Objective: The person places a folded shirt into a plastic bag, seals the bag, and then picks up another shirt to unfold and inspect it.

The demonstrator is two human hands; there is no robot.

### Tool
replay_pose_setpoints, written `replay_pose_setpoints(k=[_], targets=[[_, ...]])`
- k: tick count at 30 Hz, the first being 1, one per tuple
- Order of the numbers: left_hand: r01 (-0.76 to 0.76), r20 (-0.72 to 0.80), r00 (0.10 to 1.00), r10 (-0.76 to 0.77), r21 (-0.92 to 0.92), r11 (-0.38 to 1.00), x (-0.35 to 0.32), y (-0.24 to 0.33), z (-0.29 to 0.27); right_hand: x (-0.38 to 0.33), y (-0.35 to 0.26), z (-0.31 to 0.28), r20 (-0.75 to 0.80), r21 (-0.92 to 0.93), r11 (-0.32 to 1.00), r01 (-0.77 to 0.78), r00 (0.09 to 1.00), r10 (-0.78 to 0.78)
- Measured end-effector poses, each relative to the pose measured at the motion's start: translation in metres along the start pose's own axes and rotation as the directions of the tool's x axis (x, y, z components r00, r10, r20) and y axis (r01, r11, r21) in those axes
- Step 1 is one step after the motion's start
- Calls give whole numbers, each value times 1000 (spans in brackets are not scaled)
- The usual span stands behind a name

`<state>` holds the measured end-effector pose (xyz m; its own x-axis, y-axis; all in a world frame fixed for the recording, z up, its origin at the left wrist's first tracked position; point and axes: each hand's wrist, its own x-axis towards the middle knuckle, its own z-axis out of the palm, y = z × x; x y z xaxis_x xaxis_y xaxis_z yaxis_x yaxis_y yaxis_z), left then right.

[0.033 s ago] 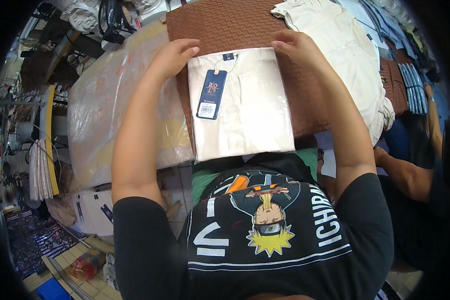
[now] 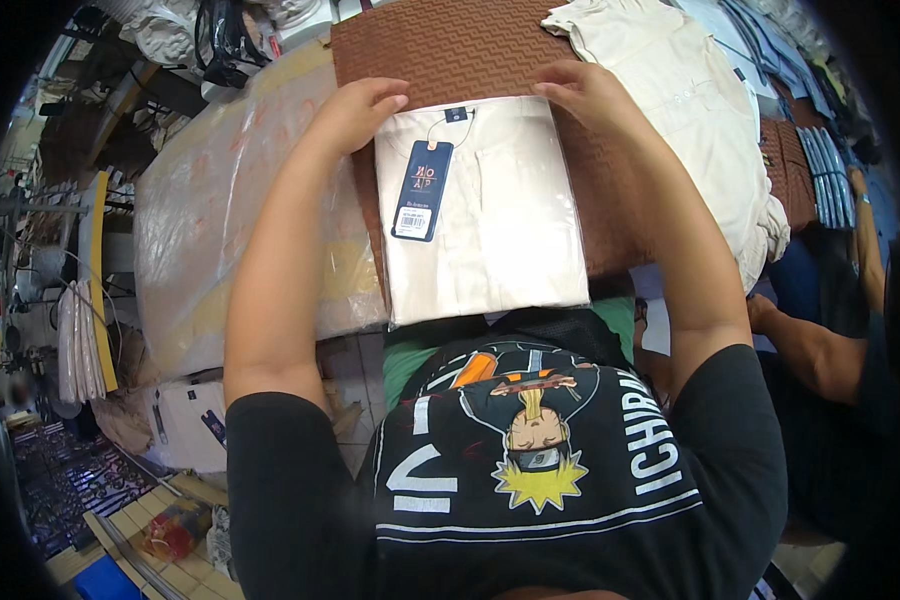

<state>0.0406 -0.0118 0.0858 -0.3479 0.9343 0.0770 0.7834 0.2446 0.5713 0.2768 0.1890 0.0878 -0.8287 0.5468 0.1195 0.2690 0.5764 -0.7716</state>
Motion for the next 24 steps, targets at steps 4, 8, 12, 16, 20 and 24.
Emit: replay_pose_setpoints(k=[4, 8, 12, 16, 20, 24], targets=[[102, 153, 982, -106, 36, 994, 26, 1, 27, 31, 16, 18, 101, -169, 985, 39, 995, -22], [157, 251, 955, -159, 29, 987, 35, -2, 35, 41, 8, 20, 243, -266, 963, 37, 970, 30], [100, 219, 969, -111, 62, 993, 35, 7, 35, 39, 14, 17, 236, -349, 937, 28, 970, 59], [7, -116, 993, 12, 162, 987, 9, 24, 30, 11, -5, 20, -59, -330, 944, 8, 998, -29], [164, -180, 978, -106, 351, 922, -39, 61, 66, -43, -15, 67, -111, -483, 864, 145, 968, -224], [228, -168, 969, -181, 323, 919, -56, 65, 96, -65, -20, 94, -75, -616, 788, -9, 996, -47]])
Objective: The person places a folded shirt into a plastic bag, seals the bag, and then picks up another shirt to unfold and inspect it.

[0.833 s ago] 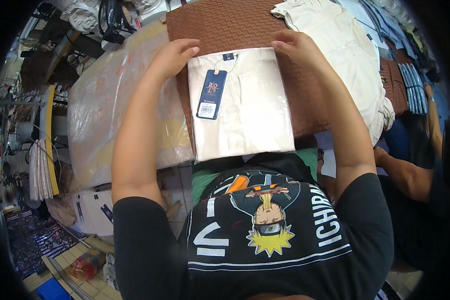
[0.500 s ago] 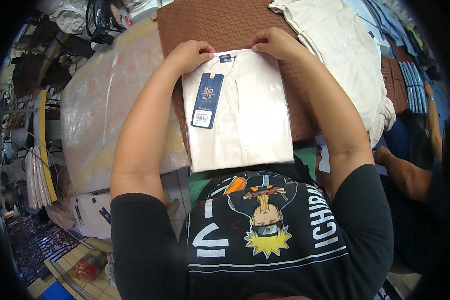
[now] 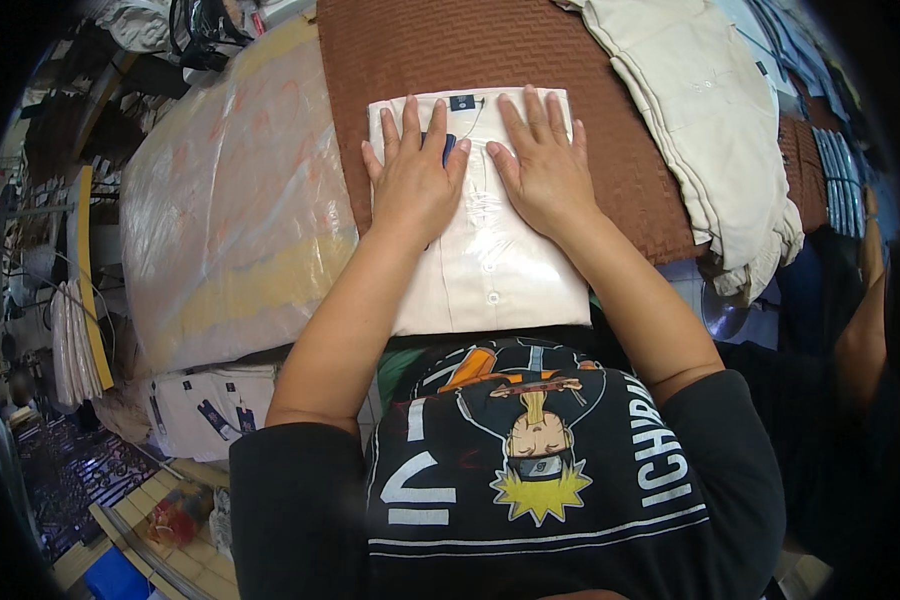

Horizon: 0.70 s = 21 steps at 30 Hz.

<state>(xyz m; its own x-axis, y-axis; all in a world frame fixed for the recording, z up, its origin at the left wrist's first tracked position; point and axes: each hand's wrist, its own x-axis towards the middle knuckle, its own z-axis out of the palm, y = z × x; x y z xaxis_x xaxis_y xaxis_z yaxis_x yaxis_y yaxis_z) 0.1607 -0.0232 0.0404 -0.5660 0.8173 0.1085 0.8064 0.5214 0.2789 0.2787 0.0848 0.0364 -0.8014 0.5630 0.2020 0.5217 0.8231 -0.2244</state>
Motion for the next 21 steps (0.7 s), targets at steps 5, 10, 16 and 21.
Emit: replay_pose_setpoints(k=[5, 10, 16, 21], targets=[[24, -35, 999, -26, -32, 999, -3, -1, 8, 1, 3, 9, -34, -37, 999, -5, 999, 3], [30, -27, 999, -31, -31, 999, -2, 0, 8, 0, 4, 13, -46, -52, 999, -4, 999, 2], [20, -44, 999, -22, -61, 998, -4, 1, 9, -1, 2, 7, -28, -30, 999, -12, 1000, 11], [64, 8, 998, -64, -57, 996, -3, 0, 9, -2, -1, 6, -9, -34, 999, -42, 999, 42]])
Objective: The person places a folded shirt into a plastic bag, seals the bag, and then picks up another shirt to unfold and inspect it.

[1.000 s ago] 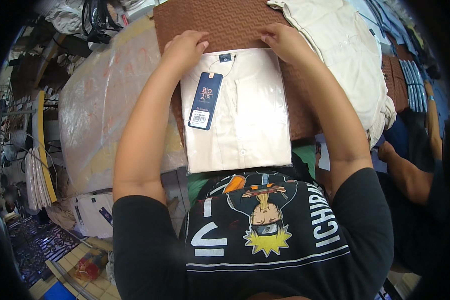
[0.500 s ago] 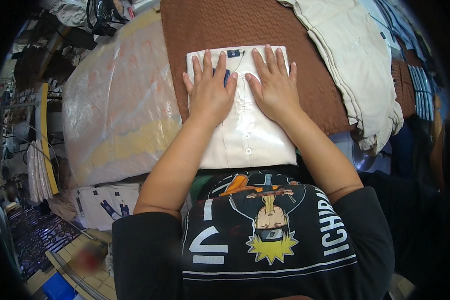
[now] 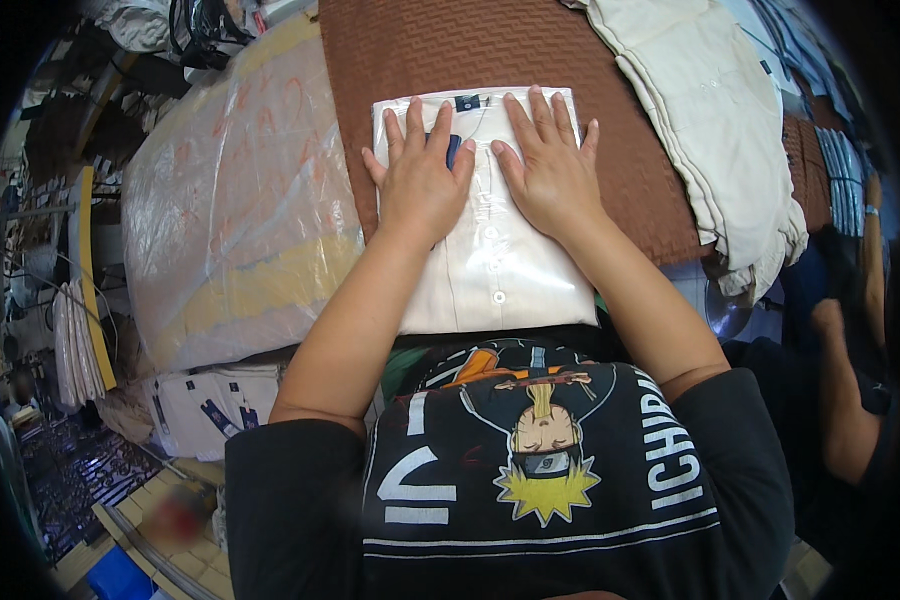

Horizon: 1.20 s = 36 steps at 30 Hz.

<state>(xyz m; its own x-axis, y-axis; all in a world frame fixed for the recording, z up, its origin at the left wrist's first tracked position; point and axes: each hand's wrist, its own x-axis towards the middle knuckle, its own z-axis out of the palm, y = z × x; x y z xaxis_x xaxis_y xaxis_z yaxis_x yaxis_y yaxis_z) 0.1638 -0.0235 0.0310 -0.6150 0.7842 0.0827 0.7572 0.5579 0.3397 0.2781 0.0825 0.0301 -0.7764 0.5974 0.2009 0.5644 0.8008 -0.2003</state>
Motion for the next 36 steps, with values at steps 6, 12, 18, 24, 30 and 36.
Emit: replay_pose_setpoints(k=[6, 12, 18, 24, 30, 36], targets=[[81, 126, 989, -78, -19, 997, 9, -24, -38, 5, 29, -16, 16, 233, 971, -54, 999, 52], [-296, -10, 955, 295, -2, 955, -85, -27, -78, -57, 71, -90, 289, 575, 733, -363, 928, 234], [-385, 216, 913, 345, 184, 904, -134, -24, -63, -121, 68, -61, 762, 558, 535, -635, 647, -27], [-254, 332, 916, 224, 49, 966, -116, -48, -138, -122, -15, -92, 705, 651, 684, -330, 598, -382], [-120, 62, 990, 130, -138, 983, -72, -52, -120, -117, 18, -107, 598, 699, 592, -401, 782, -176], [76, 86, 993, -80, 43, 996, -4, -61, -79, -101, 0, -98, 435, 711, 662, -238, 888, -148]])
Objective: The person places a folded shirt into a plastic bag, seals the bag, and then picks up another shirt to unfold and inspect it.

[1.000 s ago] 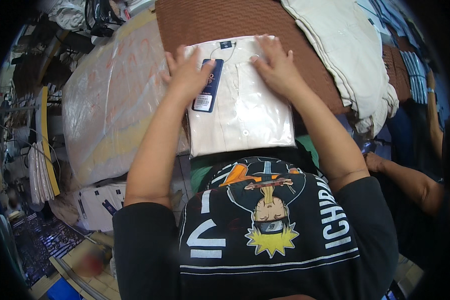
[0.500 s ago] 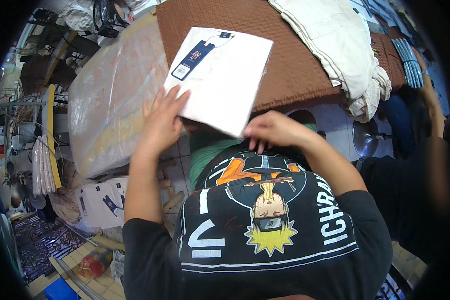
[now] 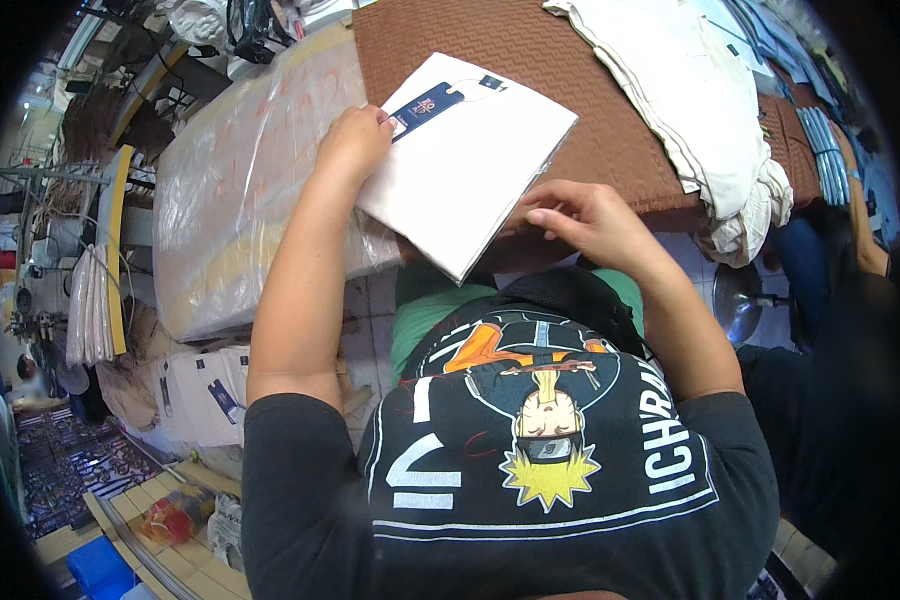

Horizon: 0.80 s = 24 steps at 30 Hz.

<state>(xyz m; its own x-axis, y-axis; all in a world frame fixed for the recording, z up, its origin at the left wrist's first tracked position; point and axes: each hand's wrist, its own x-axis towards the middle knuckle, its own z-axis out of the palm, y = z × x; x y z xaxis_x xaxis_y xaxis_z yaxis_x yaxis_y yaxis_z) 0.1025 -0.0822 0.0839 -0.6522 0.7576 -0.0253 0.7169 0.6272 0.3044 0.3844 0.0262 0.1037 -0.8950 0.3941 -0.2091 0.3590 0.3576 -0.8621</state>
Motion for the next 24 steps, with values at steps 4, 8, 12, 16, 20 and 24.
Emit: replay_pose_setpoints(k=[4, 8, 12, 16, 20, 24], targets=[[92, 60, 993, -99, 116, 989, 21, 10, 3, 29, 12, 17, 119, 144, 964, -225, 971, 209], [126, 70, 987, -142, 196, 972, 30, 12, 7, 38, 17, 28, 235, 407, 812, -418, 907, 349], [159, 102, 976, -192, 268, 950, 36, 19, 8, 41, 24, 32, 247, 468, 762, -448, 894, 374], [166, 84, 977, -195, 271, 948, 39, 17, 9, 42, 24, 32, 259, 472, 761, -445, 895, 363], [175, 161, 962, -220, 256, 951, 51, 13, 9, 43, 27, 33, 261, 465, 778, -423, 905, 336], [169, 173, 961, -215, 245, 955, 53, 12, 10, 43, 26, 32, 253, 447, 789, -422, 906, 341]])
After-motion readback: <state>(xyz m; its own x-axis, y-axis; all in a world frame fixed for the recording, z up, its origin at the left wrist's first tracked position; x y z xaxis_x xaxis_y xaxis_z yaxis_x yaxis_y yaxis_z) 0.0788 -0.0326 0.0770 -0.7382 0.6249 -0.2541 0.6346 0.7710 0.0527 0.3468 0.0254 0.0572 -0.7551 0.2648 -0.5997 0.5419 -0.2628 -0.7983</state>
